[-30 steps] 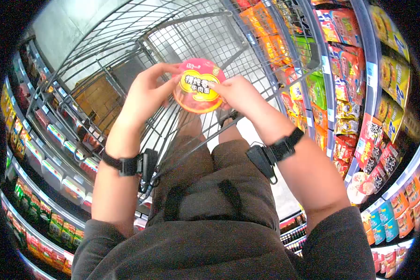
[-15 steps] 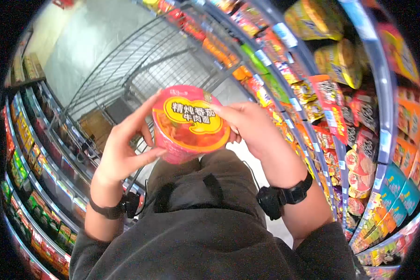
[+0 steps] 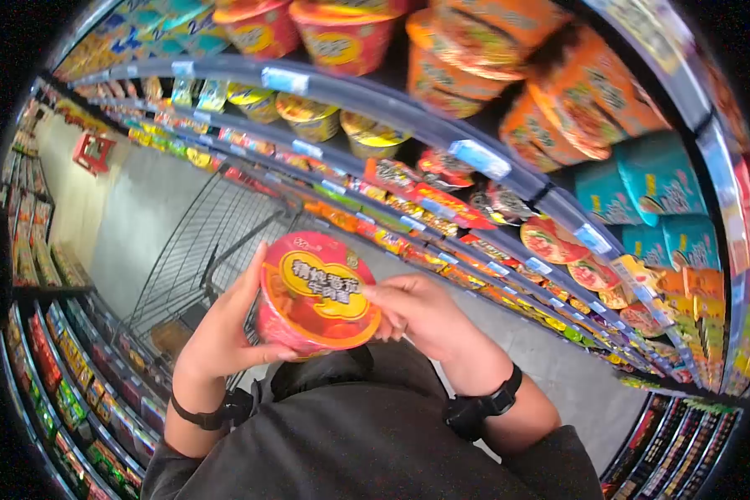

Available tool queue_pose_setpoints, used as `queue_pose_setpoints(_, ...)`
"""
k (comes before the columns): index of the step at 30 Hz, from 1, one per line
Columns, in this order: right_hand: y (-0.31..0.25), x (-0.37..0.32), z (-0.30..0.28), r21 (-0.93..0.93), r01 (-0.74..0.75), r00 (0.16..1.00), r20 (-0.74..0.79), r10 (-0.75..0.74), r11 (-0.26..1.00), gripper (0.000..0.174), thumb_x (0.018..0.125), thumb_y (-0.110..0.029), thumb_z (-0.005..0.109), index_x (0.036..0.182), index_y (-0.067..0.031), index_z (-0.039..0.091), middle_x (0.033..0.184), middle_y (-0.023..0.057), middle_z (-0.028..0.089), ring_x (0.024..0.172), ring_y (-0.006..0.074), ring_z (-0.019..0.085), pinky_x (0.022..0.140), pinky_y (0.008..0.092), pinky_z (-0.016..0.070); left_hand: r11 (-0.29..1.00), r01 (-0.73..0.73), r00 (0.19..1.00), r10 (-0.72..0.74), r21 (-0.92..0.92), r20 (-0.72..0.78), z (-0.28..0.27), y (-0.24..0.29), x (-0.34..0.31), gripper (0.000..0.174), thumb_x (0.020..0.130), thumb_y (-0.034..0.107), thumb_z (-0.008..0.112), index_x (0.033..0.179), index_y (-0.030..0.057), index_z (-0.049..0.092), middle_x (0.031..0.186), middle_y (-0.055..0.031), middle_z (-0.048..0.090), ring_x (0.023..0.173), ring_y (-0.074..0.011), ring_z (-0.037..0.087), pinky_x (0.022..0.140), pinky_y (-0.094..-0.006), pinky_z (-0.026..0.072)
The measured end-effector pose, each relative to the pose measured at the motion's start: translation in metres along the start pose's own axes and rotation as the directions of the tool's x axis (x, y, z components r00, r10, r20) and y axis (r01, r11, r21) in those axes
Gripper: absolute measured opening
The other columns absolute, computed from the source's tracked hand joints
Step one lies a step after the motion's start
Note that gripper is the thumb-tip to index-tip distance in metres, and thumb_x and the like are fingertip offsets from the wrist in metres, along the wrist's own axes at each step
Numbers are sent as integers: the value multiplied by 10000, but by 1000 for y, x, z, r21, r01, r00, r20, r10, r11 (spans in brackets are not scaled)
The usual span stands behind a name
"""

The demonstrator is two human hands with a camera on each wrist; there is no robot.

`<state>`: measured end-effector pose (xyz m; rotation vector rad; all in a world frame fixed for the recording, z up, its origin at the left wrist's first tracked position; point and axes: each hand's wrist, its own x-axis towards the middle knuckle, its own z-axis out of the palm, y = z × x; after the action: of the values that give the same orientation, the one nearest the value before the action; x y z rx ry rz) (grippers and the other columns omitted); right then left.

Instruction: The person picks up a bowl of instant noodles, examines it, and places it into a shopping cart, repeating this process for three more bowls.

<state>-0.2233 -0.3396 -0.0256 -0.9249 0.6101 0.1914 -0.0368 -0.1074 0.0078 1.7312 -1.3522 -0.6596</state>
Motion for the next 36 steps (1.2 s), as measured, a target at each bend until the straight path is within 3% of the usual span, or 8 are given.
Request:
queue_pose_setpoints(3, -15, -30, -4, -37, 106, 994, 4, -106, 994, 371, 1010, -301, 669, 701, -111, 593, 604, -20, 565, 581, 105, 607, 556, 255, 445, 998, 57, 997, -58, 11, 43, 21, 23, 21, 1401, 652, 275, 974, 1623, -13, 7, 1610, -281, 308, 1478, -370, 389, 1205, -444, 325)
queue_pose_setpoints(5, -22, -46, -17, -4, 166, 984, 71, -165, 986, 298, 1030, -262, 639, 794, -80, 622, 698, -6, 606, 679, 103, 618, 653, 252, 471, 918, 52, 993, -90, -392, -79, 40, 25, 31, 1469, 625, 249, 984, 1623, 10, -67, 1586, -225, 362, 1469, -334, 401, 1208, -437, 318)
queue_pose_setpoints(7, -37, -60, -18, 28, 407, 882, 249, -401, 913, 240, 1047, -227, 609, 878, -56, 618, 820, 12, 633, 791, 107, 612, 755, 268, 487, 879, 33, 985, -108, -476, -131, 55, 36, 43, 1509, 603, 231, 989, 1623, 33, -106, 1556, -182, 400, 1445, -300, 428, 1195, -441, 343)
queue_pose_setpoints(9, -50, -76, -20, 30, 420, 859, 308, -408, 907, 152, 1034, -163, 591, 956, -33, 601, 925, 73, 656, 914, 154, 629, 855, 315, 490, 723, -80, 961, -126, -686, -244, 60, 49, 51, 1495, 603, 233, 978, 1628, 47, -96, 1553, -182, 400, 1426, -291, 453, 1178, -450, 376)
queue_pose_setpoints(16, -68, -71, -15, -76, 610, 754, 363, -548, 789, 177, 1002, -132, 622, 1136, -25, 577, 1269, 127, 619, 1168, 197, 584, 1003, 370, 453, 734, -235, 900, -85, -638, -428, 39, 67, 69, 1510, 610, 304, 979, 1629, 83, -114, 1542, -176, 392, 1393, -312, 481, 1152, -478, 421)
queue_pose_setpoints(22, -100, -45, 15, -76, 716, 667, 369, -647, 694, 734, 976, -58, 625, 1593, -33, 229, 1652, 147, 275, 1535, 269, 287, 1218, 458, 274, 806, -283, 862, -24, -520, -507, -9, 62, 94, 1500, 637, 471, 963, 1621, 27, -77, 1513, -186, 442, 1327, -303, 557, 1134, -474, 446)
queue_pose_setpoints(26, -130, -24, 37, -136, 802, 587, 367, -722, 582, 846, 964, -50, 631, 1631, -9, 113, 1687, 170, 194, 1569, 293, 196, 1249, 466, 221, 801, -318, 881, 51, -508, -471, -43, 43, 120, 1050, 698, 324, 921, 1495, -37, 341, 1447, -162, 529, 1307, -274, 574, 1107, -439, 458)
queue_pose_setpoints(36, -177, 25, 61, -178, 837, 547, 275, -791, 517, 896, 951, -81, 643, 1634, 6, 70, 1704, 174, 134, 1585, 291, 136, 1258, 460, 158, 730, -371, 913, 173, -574, -371, -114, 7, 197, 1077, 697, 323, 961, 1498, -45, 342, 1434, -147, 548, 1307, -251, 570, 1100, -410, 461)
